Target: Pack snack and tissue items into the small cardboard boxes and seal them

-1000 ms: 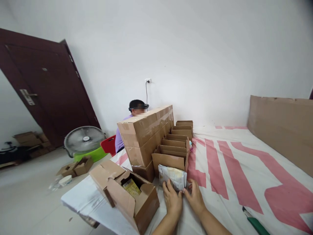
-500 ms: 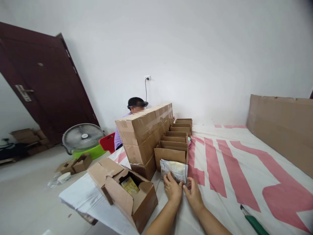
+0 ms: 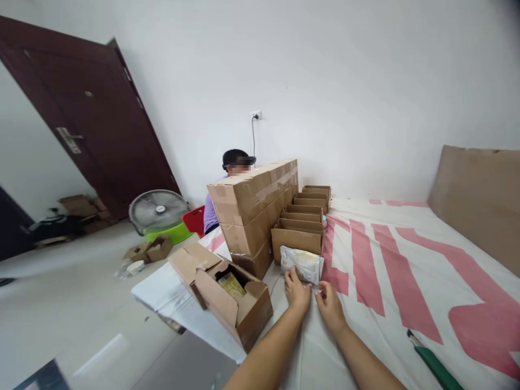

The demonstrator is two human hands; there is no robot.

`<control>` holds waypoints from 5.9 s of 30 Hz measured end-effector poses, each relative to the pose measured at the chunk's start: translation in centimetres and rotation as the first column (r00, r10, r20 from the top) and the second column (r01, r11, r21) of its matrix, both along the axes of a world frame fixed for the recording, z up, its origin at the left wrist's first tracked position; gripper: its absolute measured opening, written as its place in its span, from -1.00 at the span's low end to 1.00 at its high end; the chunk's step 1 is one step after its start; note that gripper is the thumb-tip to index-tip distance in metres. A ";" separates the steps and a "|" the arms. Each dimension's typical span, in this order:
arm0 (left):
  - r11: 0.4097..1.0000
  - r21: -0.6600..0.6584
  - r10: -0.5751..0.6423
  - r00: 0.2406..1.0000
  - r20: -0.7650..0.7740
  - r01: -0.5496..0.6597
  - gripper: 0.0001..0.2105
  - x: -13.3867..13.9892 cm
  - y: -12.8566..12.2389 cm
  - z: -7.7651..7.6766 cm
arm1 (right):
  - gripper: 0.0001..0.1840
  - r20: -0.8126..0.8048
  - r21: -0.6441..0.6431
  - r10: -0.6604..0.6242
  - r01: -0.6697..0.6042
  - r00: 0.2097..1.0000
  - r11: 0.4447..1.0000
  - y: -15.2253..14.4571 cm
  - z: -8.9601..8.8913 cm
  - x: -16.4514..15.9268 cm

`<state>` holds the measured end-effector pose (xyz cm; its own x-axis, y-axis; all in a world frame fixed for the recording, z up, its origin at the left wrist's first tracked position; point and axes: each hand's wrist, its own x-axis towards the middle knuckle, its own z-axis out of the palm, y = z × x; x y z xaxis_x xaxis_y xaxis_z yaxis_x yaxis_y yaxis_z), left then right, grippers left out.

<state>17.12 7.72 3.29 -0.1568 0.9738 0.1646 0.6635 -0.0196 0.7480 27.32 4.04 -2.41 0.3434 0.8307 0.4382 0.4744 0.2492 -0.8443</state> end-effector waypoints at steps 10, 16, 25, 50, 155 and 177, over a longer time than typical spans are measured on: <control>0.576 0.545 -0.575 0.776 -0.260 0.610 -0.59 -11.7 -14.1 5.1 | -0.63 0.014 -0.070 0.074 -0.073 0.997 0.995 -0.7 0.7 0.5; 0.578 0.802 0.133 0.951 -0.279 0.154 -0.66 -22.8 -9.8 9.9 | -0.65 0.027 -0.079 0.147 -0.144 0.989 0.986 -1.3 1.4 0.2; 0.913 0.216 -0.131 0.749 -0.649 0.346 -0.55 -29.9 0.2 13.1 | -0.67 0.076 -0.111 0.213 -0.204 0.974 0.973 -1.6 1.9 -0.1; 0.777 0.108 -0.600 0.781 -0.171 0.620 -0.70 -11.3 -11.5 9.3 | -0.53 0.278 -0.244 0.337 -0.273 0.900 0.931 -15.5 12.1 6.6; 0.692 0.172 -0.701 0.595 0.392 0.701 -0.39 -10.8 -11.4 6.0 | -0.48 0.352 -0.407 0.131 0.025 0.927 0.913 -16.1 16.2 14.5; 0.674 0.221 -0.727 0.579 0.369 0.705 -0.45 -10.7 -11.1 5.3 | -0.62 0.550 -0.340 0.470 -0.328 0.690 0.881 -13.1 18.9 -1.1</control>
